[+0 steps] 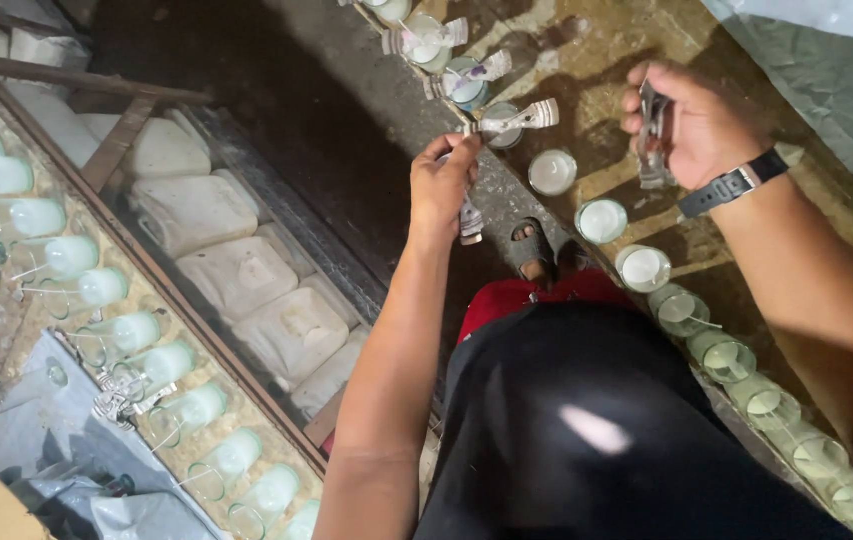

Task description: The person places wicks into small glass jars filled with white wax, secures them with wooden sticks, and then removes the sticks after the wax sets. The person works methodically across multiple jars arranged on a workbench.

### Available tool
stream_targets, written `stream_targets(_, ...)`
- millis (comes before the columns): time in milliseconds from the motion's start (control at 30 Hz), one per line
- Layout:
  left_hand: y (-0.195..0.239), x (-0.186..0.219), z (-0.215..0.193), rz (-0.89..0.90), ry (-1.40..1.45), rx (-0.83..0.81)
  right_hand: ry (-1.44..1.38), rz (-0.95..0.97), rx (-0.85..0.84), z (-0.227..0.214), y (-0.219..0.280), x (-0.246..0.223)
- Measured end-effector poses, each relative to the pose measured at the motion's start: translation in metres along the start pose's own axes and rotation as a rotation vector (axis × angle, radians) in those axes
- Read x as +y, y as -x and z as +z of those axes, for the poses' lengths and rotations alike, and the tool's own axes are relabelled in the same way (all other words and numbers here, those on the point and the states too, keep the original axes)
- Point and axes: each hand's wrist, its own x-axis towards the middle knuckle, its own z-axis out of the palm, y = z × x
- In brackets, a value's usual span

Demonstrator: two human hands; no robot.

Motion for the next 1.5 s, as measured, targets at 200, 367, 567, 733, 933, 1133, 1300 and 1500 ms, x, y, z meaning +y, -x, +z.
stream_targets(200, 0.001, 0.027, -0.015, 0.157, 0.217, 0.004, 0.251, -0.029, 0.04, 0.04, -0.009, -0.01)
stream_targets(367, -0.001, 0.056, -0.055, 0.256, 0.268, 0.006, 0.575, -0.052, 0.096, 0.067, -0.06, 0.001)
stream_targets(567, -0.046, 0.083, -0.092, 0.291, 0.075, 0.051, 1.007, -0.179, 0.1, 0.113, -0.081, -0.019)
stream_targets(733, -0.11, 0.113, -0.111, 0.402, 0.015, -0.061, 0.644, -0.26, 0.092, 0.111, -0.102, -0.024)
stream_targets(933, -0.181, 0.192, -0.094, 0.799, -0.267, -0.275, 0.776, -0.135, 0.372, 0.148, -0.099, -0.073)
stream_targets(1133, -0.246, 0.242, -0.033, 0.815, -0.108, -0.531, 0.193, -0.551, 0.429, 0.133, -0.103, -0.086)
stream_targets(1300, -0.339, 0.222, 0.006, 0.749, -0.643, -0.246, 1.02, -0.369, 0.709, 0.15, -0.105, -0.135)
stream_targets(1500, -0.422, 0.231, 0.078, 0.564, -0.938, -0.164, 1.194, -0.637, 0.781, 0.122, -0.167, -0.216)
